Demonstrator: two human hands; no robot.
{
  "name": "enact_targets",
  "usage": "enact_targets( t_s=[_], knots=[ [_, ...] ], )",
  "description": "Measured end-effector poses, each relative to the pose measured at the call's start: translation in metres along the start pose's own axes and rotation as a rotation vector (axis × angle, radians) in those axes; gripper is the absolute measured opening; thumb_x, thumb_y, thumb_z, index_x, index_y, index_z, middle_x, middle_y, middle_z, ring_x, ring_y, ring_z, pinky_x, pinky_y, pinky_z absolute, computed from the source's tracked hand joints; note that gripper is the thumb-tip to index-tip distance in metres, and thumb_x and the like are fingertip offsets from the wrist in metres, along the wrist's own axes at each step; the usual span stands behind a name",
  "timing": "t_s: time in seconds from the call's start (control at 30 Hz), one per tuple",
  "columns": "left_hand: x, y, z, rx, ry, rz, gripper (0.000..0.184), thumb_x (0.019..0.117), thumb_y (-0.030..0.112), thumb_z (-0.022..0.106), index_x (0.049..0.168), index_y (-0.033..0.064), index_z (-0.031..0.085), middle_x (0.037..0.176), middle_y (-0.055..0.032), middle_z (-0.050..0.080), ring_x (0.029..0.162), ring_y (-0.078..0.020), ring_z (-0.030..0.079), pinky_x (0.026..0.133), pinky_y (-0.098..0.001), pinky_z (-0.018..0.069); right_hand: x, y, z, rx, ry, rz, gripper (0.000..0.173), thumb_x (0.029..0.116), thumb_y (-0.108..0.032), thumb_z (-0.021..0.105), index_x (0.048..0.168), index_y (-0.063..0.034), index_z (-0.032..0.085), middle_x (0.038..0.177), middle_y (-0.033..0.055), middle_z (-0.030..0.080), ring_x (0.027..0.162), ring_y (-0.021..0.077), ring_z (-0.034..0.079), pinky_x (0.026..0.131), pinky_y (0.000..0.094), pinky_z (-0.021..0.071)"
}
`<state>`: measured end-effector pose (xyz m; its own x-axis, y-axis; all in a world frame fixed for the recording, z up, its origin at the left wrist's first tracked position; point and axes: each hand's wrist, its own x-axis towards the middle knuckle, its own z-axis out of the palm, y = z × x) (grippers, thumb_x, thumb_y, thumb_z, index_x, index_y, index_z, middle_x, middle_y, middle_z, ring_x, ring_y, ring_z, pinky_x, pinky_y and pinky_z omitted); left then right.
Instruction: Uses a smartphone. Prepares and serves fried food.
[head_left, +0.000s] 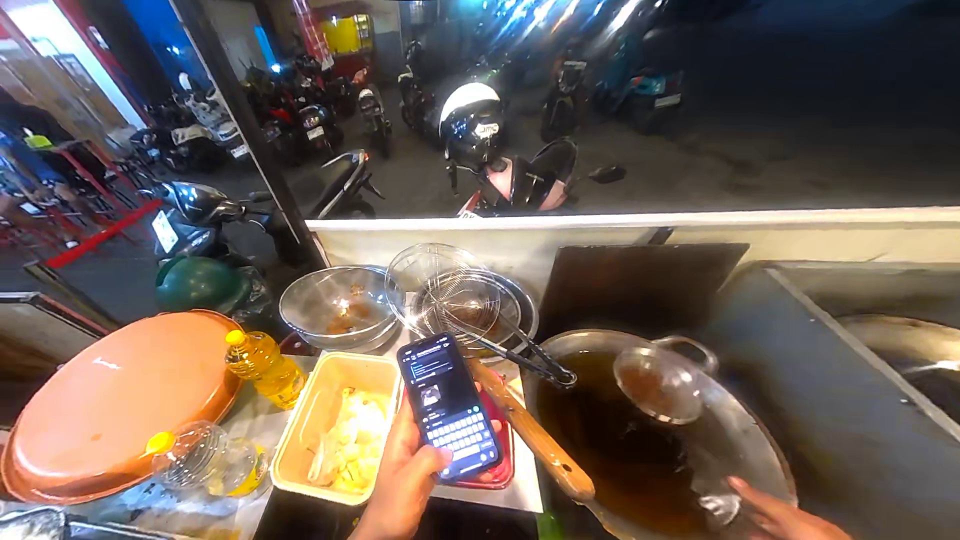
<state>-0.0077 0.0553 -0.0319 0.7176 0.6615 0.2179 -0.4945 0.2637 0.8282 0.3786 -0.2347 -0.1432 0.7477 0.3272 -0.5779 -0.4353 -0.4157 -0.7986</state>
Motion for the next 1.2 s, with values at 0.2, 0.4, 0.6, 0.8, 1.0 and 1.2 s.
enact_targets(
  t_s=[0.2,0.4,0.6,0.8,1.0,1.2],
  knots=[
    [-0.001,-0.001,0.011,-0.023,0.197,-0.087,0.052,0.1032,0.019,0.039,0.152,0.0017,0.030,0.129,-0.0275,0.061,0.111,-0.0405,0.068,0.085,-0.0576,0.0609,-0.003,-0.022,-0.004,-0.060,0.086,-0.469,0.043,0.0992,-0.034,0.066,0.133,-0.0092,0.060,0.083,-0.0025,0.062,0.056,0.0061,0.054,0.050,0.0269,0.0504],
    [0.000,0.001,0.018,0.012,0.238,-0.132,0.047,0.1051,0.017,0.033,0.149,0.0000,0.032,0.125,-0.0324,0.062,0.107,-0.0478,0.069,0.072,-0.0590,0.0632,0.009,0.017,0.007,-0.096,0.127,-0.411,0.044,0.0999,-0.036,0.065,0.132,-0.0058,0.060,0.079,-0.0008,0.060,0.055,0.0070,0.052,0.050,0.0286,0.0492],
    [-0.003,0.000,0.010,0.046,0.083,-0.087,0.063,0.0926,0.000,0.044,0.152,-0.0011,0.023,0.133,-0.0315,0.058,0.113,-0.0495,0.065,0.074,-0.0620,0.0623,0.023,0.044,0.010,-0.040,0.065,0.066,0.021,0.1043,-0.028,0.059,0.108,-0.0076,0.063,0.061,-0.0056,0.046,0.048,0.0071,0.046,0.049,0.0261,0.0479],
    [0.000,0.005,0.018,0.087,0.209,-0.149,0.050,0.1019,0.008,0.039,0.150,-0.0014,0.028,0.125,-0.0294,0.063,0.106,-0.0452,0.070,0.073,-0.0590,0.0638,0.015,0.016,0.021,-0.016,0.078,-0.076,0.024,0.1056,-0.030,0.057,0.113,-0.0077,0.064,0.065,-0.0057,0.047,0.051,0.0073,0.047,0.051,0.0271,0.0479],
    [0.003,0.004,0.010,0.053,0.175,-0.127,0.053,0.1005,0.009,0.040,0.151,-0.0016,0.027,0.127,-0.0300,0.062,0.107,-0.0450,0.069,0.075,-0.0576,0.0638,0.010,-0.044,0.041,-0.053,0.064,-0.298,0.029,0.1038,-0.020,0.056,0.127,-0.0018,0.060,0.070,-0.0015,0.051,0.053,0.0083,0.051,0.052,0.0281,0.0508],
    [0.002,0.001,0.001,-0.001,0.148,-0.097,0.055,0.0989,0.008,0.038,0.151,-0.0017,0.024,0.133,-0.0337,0.057,0.112,-0.0503,0.065,0.078,-0.0611,0.0622,-0.004,-0.114,0.099,-0.100,-0.011,-0.357,0.029,0.1084,-0.017,0.049,0.132,-0.0020,0.058,0.068,0.0003,0.046,0.052,0.0092,0.046,0.050,0.0278,0.0468]
  ],
)
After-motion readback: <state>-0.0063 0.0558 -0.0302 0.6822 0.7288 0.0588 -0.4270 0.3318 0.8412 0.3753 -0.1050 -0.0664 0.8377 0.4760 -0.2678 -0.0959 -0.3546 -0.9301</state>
